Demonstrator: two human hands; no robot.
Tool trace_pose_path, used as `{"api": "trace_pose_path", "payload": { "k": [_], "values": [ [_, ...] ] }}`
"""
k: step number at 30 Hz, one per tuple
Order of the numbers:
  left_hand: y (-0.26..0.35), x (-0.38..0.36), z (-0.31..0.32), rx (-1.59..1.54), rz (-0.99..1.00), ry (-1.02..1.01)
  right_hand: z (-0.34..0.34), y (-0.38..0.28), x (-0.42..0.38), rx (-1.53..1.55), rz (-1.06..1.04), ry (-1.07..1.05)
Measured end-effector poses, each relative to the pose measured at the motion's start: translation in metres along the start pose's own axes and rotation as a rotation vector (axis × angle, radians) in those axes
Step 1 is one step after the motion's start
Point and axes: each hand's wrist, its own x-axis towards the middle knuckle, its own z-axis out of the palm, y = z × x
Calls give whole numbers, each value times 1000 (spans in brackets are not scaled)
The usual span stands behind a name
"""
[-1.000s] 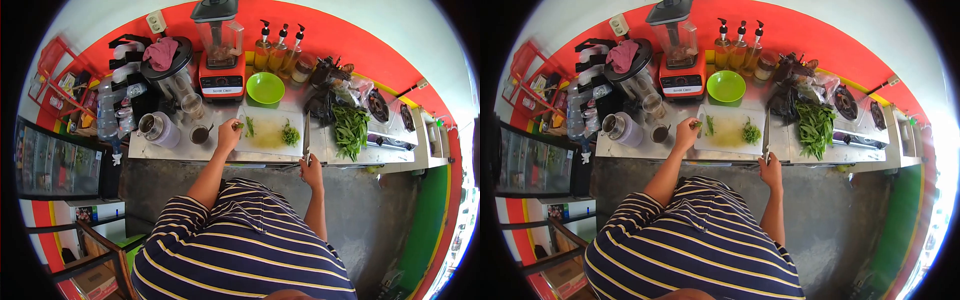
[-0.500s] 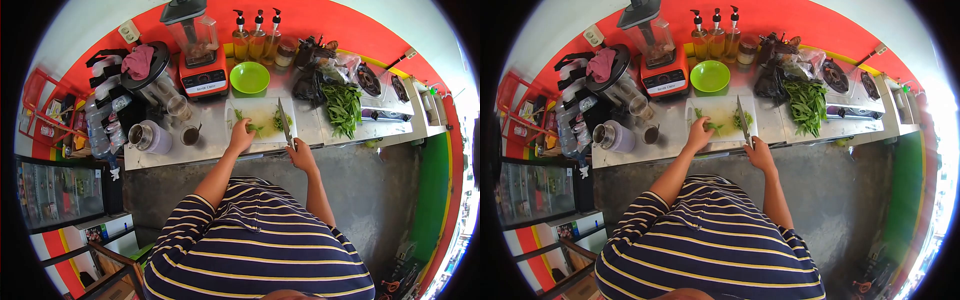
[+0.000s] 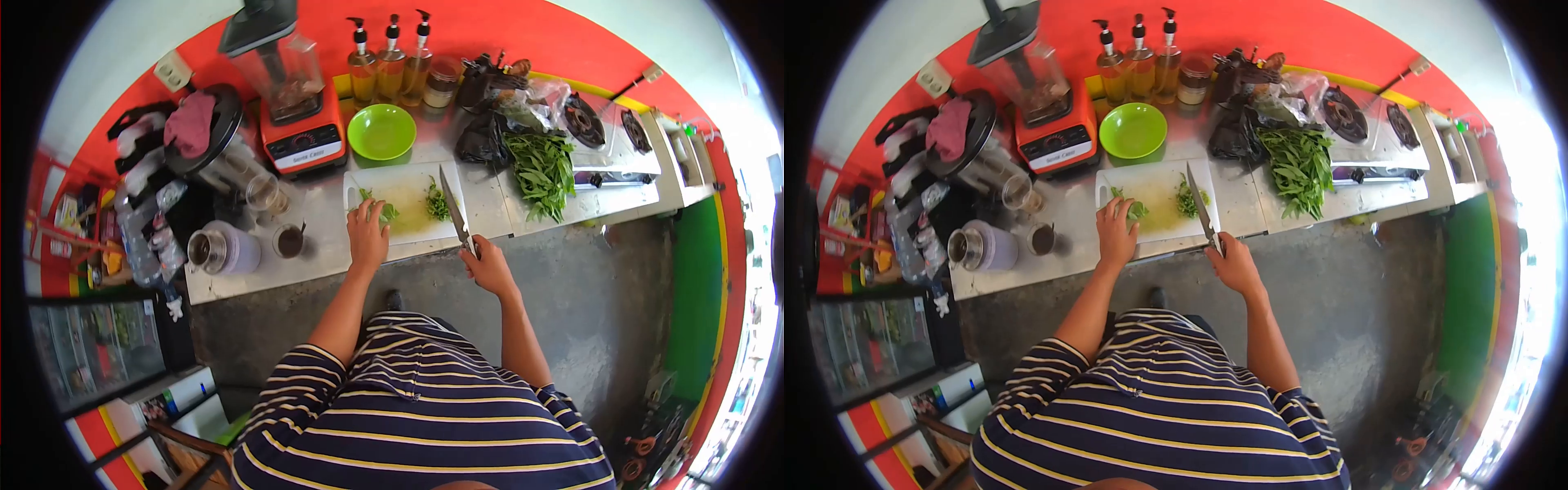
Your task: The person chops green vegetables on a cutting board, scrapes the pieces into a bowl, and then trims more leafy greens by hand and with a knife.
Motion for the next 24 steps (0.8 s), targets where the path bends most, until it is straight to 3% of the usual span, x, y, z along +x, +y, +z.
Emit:
{"api": "trace_pose_path", "payload": {
  "k": [5, 11, 16, 24],
  "values": [
    [-1, 6, 13, -84, 44, 32, 5, -5, -2, 36, 29, 20],
    [14, 16, 39, -163, -81, 122, 3, -8, 0, 32, -12, -5],
    [7, 10, 59, -168, 49, -2, 5, -13, 5, 56, -5, -46],
    [8, -3, 45, -232, 119, -26, 19, -19, 31, -60, -147, -183]
  ]
}}
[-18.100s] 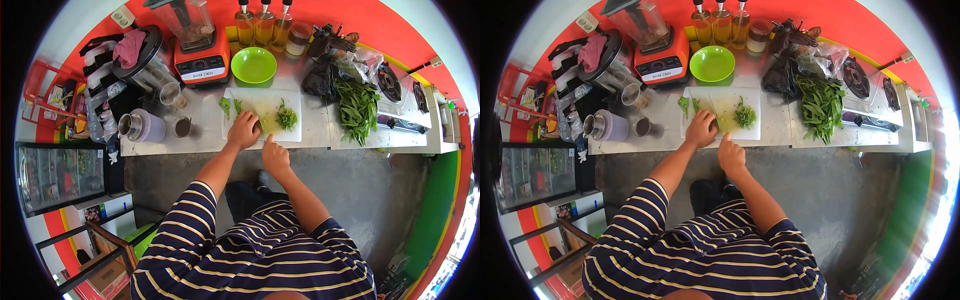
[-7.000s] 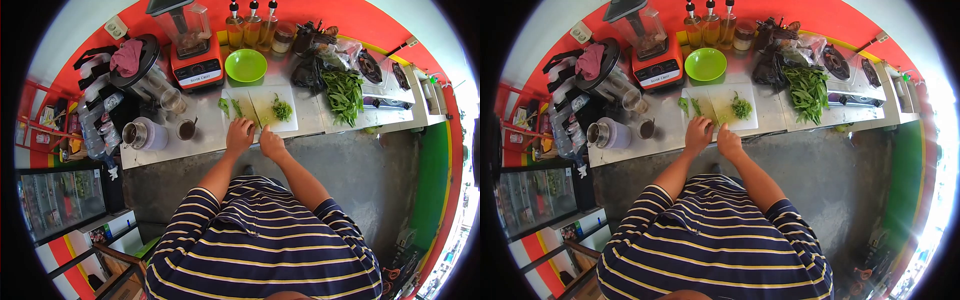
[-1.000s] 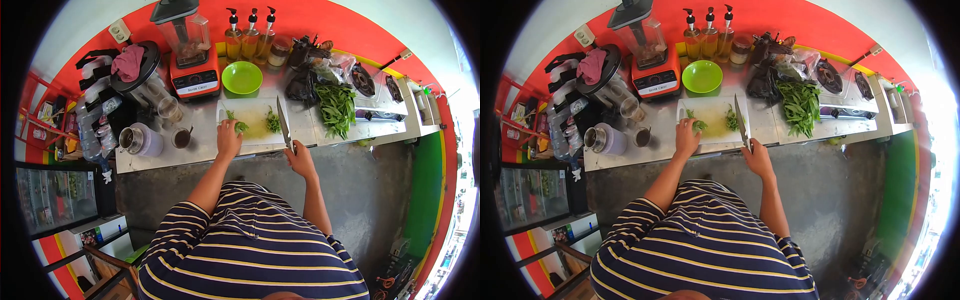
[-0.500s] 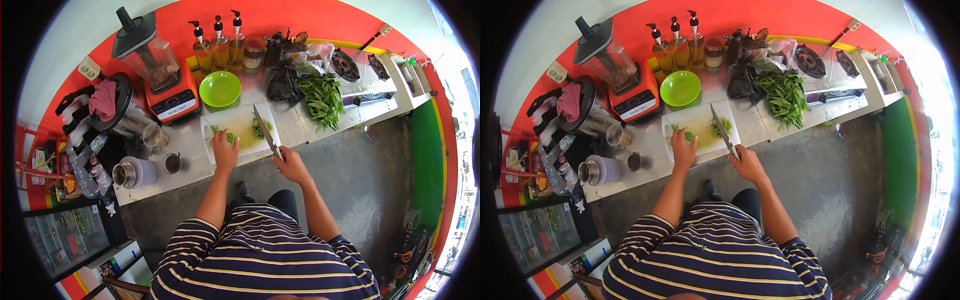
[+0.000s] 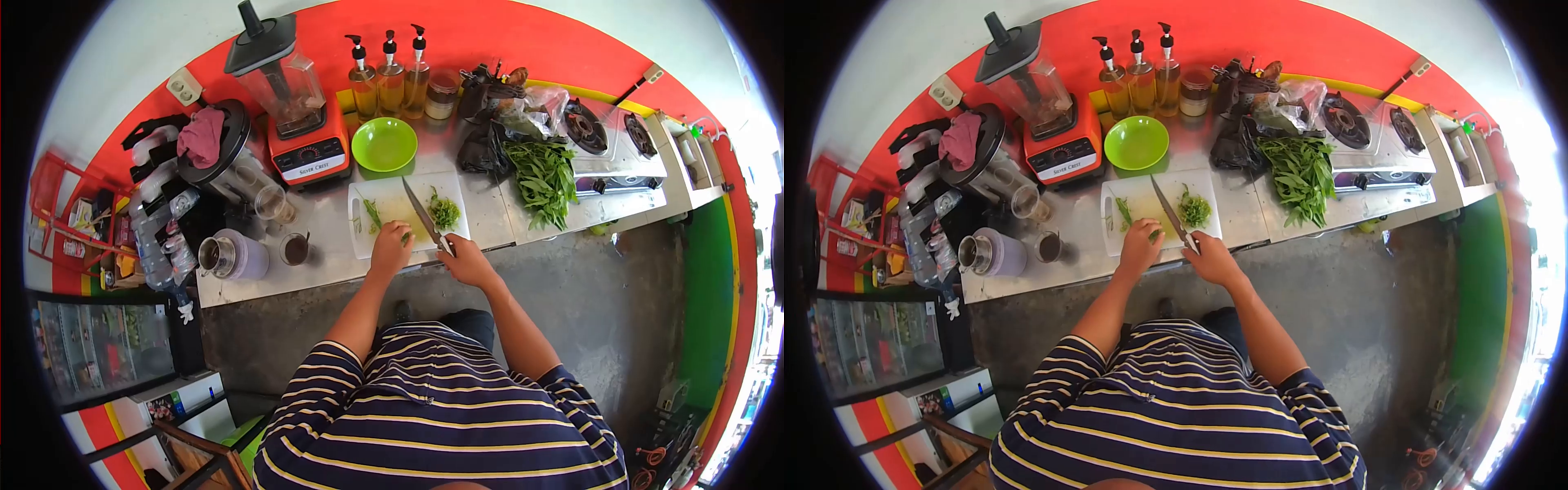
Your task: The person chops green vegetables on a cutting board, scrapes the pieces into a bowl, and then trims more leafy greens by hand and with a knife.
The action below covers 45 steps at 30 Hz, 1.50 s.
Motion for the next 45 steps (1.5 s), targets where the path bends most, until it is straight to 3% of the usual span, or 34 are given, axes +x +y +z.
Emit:
{"api": "trace_pose_path", "payload": {
  "k": [6, 8, 11, 14, 16, 24, 34, 45],
  "values": [
    [-11, -17, 3, -36, 23, 63, 48, 19, 31, -140, -186, 2],
    [-7, -15, 5, -53, 16, 106, 62, 19, 35, -312, -160, 111],
    [0, -12, -3, 78, 39, 210, 63, 10, 34, -336, -95, 134],
    [-12, -8, -13, 64, 94, 81, 64, 12, 31, -344, -41, 136],
    [-17, -5, -17, 61, 252, -71, 64, 17, 30, -353, -24, 115],
    [-7, -7, -22, 7, 222, -36, 75, 15, 20, -515, 129, -31],
    [-2, -10, -15, 195, 143, 92, 89, 17, 21, -606, 208, 5],
    [-4, -12, -10, 143, 133, 76, 108, -8, 11, -535, 253, 19]
  ]
}}
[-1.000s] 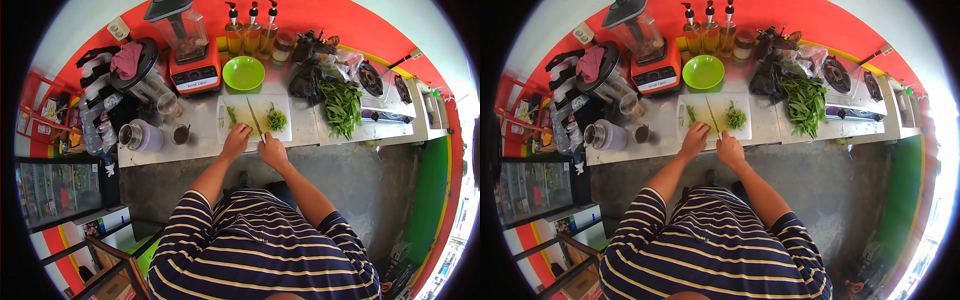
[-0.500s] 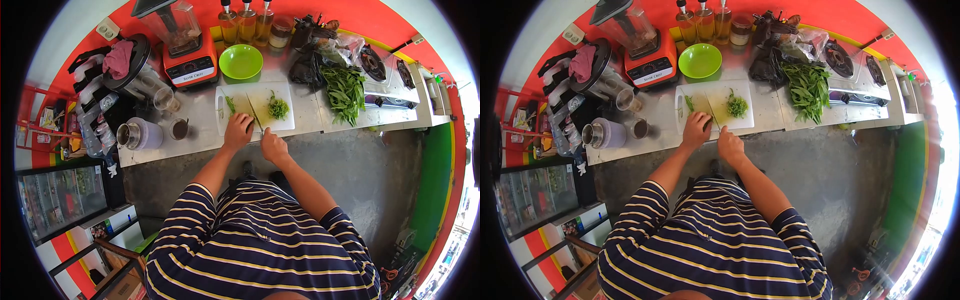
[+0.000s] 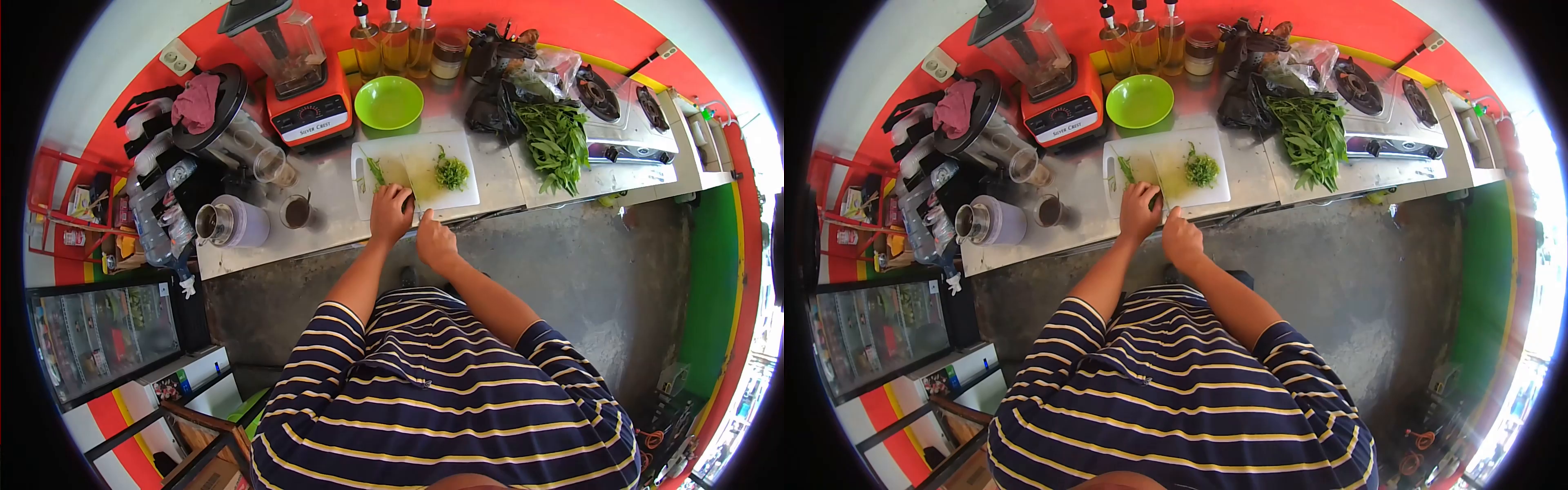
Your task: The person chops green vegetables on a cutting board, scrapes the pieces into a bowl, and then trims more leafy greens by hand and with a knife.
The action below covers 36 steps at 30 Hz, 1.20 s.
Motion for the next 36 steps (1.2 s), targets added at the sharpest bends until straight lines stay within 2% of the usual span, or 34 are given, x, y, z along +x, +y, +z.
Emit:
{"api": "trace_pose_path", "payload": {
  "k": [3, 6, 13, 15, 21, 25, 27, 30, 33, 36],
  "values": [
    [-3, 2, 2, -3, 2, 11, 5, -3, 0, -112, -58, 109],
    [-3, -1, 1, -28, 15, 23, 3, -4, 3, -20, -19, 42],
    [-5, -1, 0, -98, 34, 25, 8, 1, 19, -63, -67, 58],
    [-4, -2, 1, -100, 30, 31, 7, 2, 25, -174, -113, 117],
    [-6, -2, 3, -114, -1, 38, 15, 5, 8, -135, -47, 71],
    [-6, -2, -1, -130, 0, 13, 5, 2, 19, -108, -82, 83],
    [-2, -2, -2, -135, -22, 41, -3, 2, 29, -64, -78, -15],
    [-2, -1, -3, -148, -51, 57, 2, 5, 20, -149, -114, 86],
    [-5, -3, -1, -155, -58, 29, 7, 6, 9, -119, -63, 27],
    [-7, -4, -3, -167, -43, 16, 5, 3, 15, -129, -99, 28]
  ]
}}
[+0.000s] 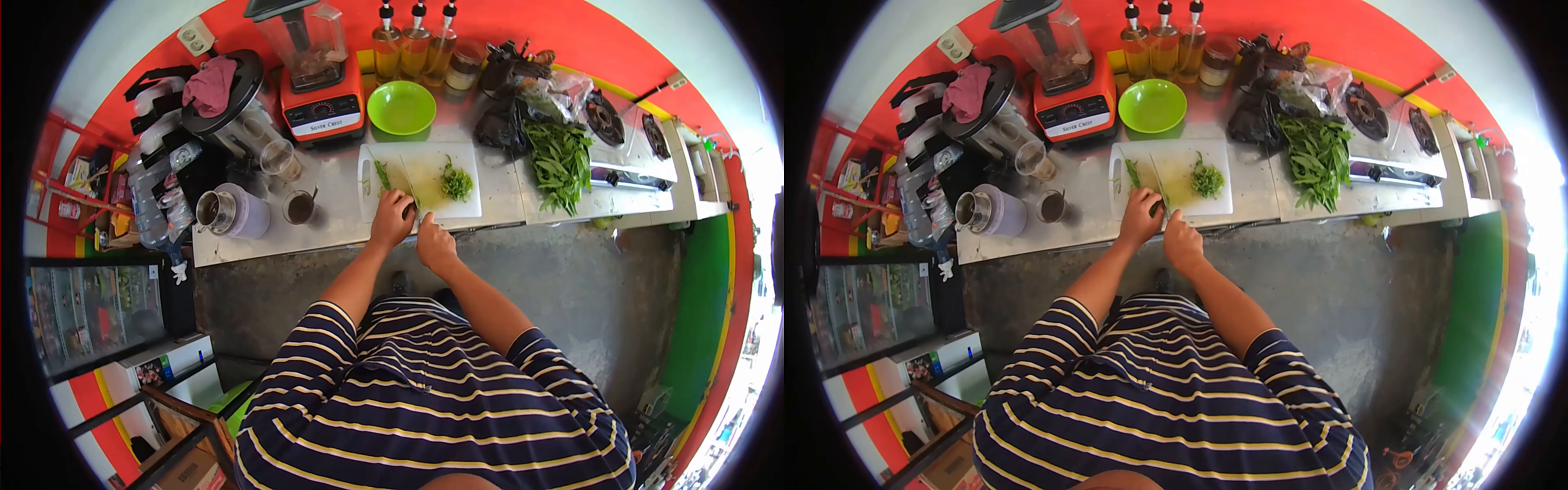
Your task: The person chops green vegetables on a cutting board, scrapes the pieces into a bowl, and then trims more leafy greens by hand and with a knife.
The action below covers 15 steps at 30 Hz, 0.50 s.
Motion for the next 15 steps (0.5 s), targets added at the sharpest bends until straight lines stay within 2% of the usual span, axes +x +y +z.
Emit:
{"api": "trace_pose_path", "payload": {
  "k": [7, 10, 15],
  "values": [
    [-2, 3, -1, -48, -21, 14, -7, -3, 5, 65, 26, -22],
    [3, -1, 3, 1, -161, -13, 1, -3, -1, 87, 54, -56],
    [5, 5, -2, 56, -238, -86, -13, -2, 14, 50, -7, -66]
  ]
}}
